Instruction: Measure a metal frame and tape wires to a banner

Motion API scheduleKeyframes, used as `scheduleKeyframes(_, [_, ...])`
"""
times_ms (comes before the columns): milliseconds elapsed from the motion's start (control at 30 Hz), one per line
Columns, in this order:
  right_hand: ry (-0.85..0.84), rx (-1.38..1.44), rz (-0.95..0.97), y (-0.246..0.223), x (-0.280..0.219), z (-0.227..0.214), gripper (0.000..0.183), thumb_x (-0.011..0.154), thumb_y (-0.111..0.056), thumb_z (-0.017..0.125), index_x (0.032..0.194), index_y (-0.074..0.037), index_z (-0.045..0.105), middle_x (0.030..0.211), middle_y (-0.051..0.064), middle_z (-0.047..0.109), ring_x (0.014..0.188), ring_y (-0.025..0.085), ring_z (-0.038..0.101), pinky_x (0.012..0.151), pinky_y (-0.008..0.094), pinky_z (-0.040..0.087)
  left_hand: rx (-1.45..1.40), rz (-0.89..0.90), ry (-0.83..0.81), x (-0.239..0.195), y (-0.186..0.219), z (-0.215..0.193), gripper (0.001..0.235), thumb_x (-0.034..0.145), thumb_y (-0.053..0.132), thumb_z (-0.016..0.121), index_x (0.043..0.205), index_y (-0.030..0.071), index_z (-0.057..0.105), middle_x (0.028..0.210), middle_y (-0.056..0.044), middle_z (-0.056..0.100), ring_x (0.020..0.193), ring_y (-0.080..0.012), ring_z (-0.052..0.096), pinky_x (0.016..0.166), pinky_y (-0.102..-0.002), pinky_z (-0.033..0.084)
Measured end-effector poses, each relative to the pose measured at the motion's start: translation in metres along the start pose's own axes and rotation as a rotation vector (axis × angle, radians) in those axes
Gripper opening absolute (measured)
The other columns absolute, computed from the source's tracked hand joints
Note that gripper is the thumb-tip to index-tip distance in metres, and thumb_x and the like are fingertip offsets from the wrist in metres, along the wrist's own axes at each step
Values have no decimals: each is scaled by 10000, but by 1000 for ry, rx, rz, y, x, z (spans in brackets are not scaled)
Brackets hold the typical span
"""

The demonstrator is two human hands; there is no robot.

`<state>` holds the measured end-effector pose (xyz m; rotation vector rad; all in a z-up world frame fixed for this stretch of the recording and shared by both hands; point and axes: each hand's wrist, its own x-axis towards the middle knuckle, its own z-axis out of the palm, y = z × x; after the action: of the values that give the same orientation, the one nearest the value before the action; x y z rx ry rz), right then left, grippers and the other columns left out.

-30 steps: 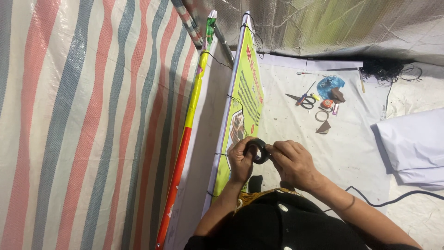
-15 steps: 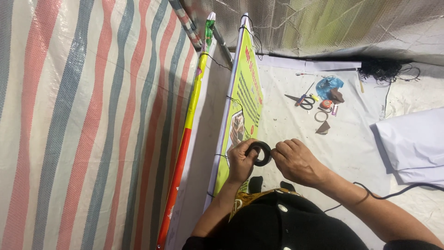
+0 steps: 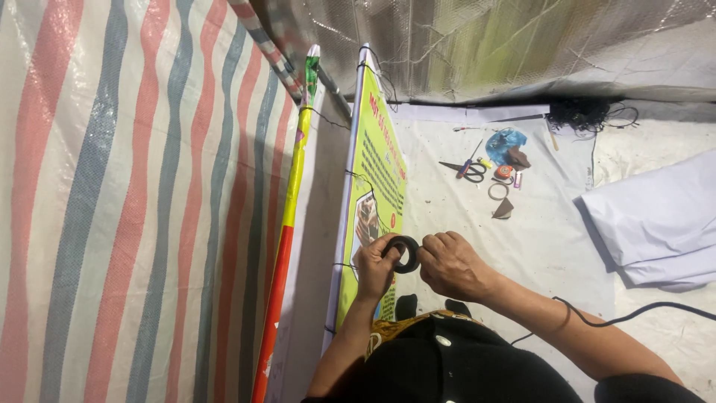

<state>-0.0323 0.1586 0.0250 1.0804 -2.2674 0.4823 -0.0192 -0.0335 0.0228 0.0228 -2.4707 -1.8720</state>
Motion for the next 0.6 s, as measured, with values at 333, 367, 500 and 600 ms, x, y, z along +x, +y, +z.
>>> scheduleKeyframes(333, [-27,47,75,1,-37,34,96,764,-182,638,766,-116,567,708,68,461,538,295,545,500,446,447,-24,-187,99,23,-49,-12,203,925,76,672,1083,29,791,890,-210,762,837,-279,713,764,-426,599])
scheduleKeyframes(367, [-3,38,75,5,-43,41,93,776,-161,640,792,-104,569,707,91,462,526,317,530,477,480,435,-36,-146,106,27,-46,-21,228,903,41,669,1093,-2,786,921,-225,763,907,-237,683,781,-445,578])
scheduleKeyframes(500, [46,107,245,32,0,-30,212,814,-207,726,1007,-122,703,878,68,617,695,298,647,623,402,522,-93,-95,42,19,-23,-8,187,873,9,696,1021,34,807,754,-146,723,740,-215,668,648,-382,582])
scheduleKeyframes(600, [87,198,320,19,-5,-24,183,865,-214,719,1040,-167,742,921,3,696,721,219,674,665,328,530,-120,-108,-3,18,-26,-7,163,860,31,679,965,63,799,671,-64,668,667,-148,630,588,-302,565])
